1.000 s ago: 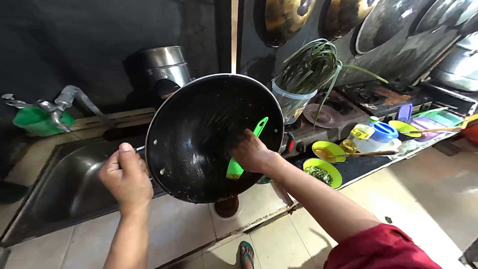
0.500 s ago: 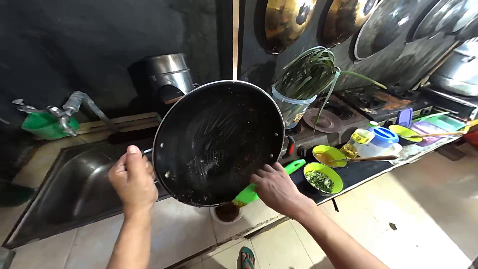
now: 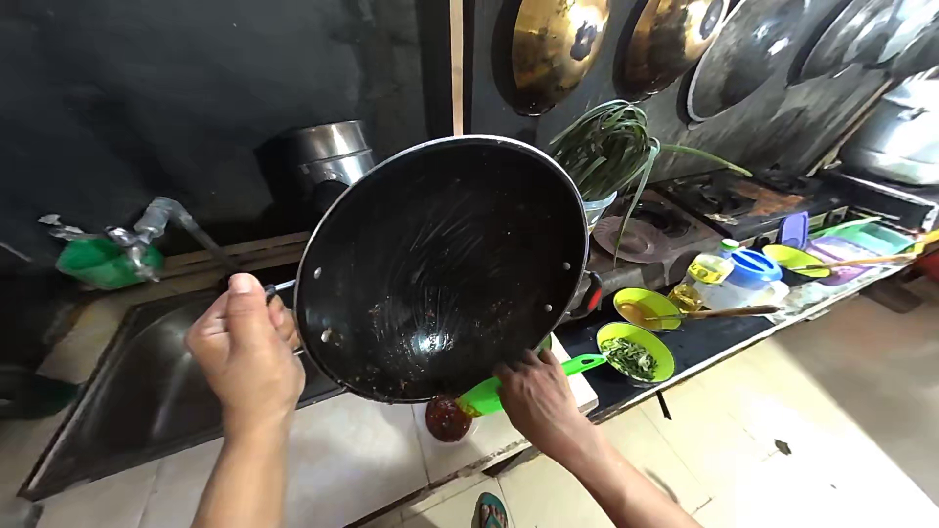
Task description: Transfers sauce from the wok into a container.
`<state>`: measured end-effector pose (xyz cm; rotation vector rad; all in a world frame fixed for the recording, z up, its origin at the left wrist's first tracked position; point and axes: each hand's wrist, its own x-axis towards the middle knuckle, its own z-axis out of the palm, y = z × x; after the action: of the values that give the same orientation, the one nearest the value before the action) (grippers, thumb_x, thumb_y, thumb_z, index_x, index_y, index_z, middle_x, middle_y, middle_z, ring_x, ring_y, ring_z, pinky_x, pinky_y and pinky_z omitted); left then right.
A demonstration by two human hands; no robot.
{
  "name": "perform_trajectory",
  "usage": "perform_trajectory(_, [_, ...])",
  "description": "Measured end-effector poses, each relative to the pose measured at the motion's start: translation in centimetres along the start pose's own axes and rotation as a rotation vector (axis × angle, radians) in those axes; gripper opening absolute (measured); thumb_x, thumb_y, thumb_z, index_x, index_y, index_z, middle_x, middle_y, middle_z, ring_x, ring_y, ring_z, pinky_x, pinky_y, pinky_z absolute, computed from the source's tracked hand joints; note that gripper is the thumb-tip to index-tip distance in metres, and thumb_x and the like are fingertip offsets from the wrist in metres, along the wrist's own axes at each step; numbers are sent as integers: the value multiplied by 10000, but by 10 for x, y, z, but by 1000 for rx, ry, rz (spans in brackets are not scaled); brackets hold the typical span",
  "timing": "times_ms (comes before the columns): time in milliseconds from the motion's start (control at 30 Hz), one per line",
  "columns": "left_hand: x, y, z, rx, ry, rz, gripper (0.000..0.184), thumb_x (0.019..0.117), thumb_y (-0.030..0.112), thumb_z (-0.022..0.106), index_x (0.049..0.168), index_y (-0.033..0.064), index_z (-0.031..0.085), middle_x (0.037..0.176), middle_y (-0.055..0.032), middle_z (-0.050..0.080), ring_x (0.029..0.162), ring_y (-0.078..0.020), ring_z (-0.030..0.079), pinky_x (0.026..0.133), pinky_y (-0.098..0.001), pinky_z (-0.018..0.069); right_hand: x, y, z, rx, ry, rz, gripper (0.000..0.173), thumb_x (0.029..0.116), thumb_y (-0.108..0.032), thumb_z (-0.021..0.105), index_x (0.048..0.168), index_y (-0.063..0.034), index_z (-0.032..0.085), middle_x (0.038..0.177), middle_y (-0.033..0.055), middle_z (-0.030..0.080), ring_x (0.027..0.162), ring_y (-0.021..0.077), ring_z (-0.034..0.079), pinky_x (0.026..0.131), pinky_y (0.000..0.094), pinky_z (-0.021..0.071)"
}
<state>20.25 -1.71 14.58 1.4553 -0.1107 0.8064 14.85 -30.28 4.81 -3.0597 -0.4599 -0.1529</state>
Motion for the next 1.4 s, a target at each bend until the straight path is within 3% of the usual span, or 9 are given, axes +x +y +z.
perform_trajectory(233, [-3,7,-1,43,-2,100,368,1083,372,432,722,313,471,575,164,400,444,6,375,419,-163,339,2,-33,-9,75,183,-76,134,919,-238,688,979,-137,753,869,33,737,877,241,705,772,444,546])
perform_trajectory(367, [-4,7,-7,69,-12,120,364,1080,360,437,721,310,476,581,170,404,454,15,384,429,-152,346,4,-2,-32,167,155,-49,165,930,-265,696,991,-122,750,895,74,736,907,300,706,825,536,553])
perform_trajectory(500, [-7,7,-8,85,-21,121,357,1082,371,438,732,313,476,586,174,400,464,20,385,440,-153,351,52,30,-77,-33,39,-32,201,943,-257,682,1042,-96,748,941,128,741,979,360,687,865,571,501])
perform_trajectory(733, [-12,7,-1,43,-9,129,358,1081,354,431,727,324,469,584,178,400,468,18,386,443,-158,348,118,4,-111,-395,-112,-132,163,961,16,574,1034,61,713,1095,226,698,1085,400,650,992,587,465])
perform_trajectory(800, [-15,9,2,18,-9,128,352,1080,348,434,731,324,479,586,182,410,470,22,396,445,-152,356,115,-6,-104,-325,-242,-169,174,975,-41,590,1064,44,714,1118,220,697,1117,397,639,1044,596,431])
perform_trajectory(900, [-14,5,1,-28,6,131,353,1085,343,428,736,325,475,589,181,408,468,22,383,447,-149,348,115,-7,-91,-194,-348,-215,278,1022,-275,591,1150,-64,719,1096,169,716,1107,363,652,1057,596,414])
perform_trajectory(1133, [-15,-5,1,-51,57,83,378,1086,351,420,711,322,462,569,178,393,452,22,372,436,-149,334,116,-7,-86,-43,-418,-303,304,1023,-347,603,1248,-172,708,1142,117,721,1160,324,638,1104,603,373])
perform_trajectory(1233, [-14,-5,4,-53,54,89,367,1087,336,420,724,315,467,575,176,399,455,23,376,441,-144,341,102,-5,-83,-84,-323,-397,240,1016,-307,621,1190,-182,729,1107,90,728,1132,303,644,1076,581,396])
perform_trajectory(1400, [-9,-3,0,-61,99,80,383,1091,322,399,714,315,464,568,171,391,454,17,368,440,-151,332,50,17,-53,-83,106,-522,53,878,-227,770,920,-198,760,868,-1,721,911,234,675,806,481,510])
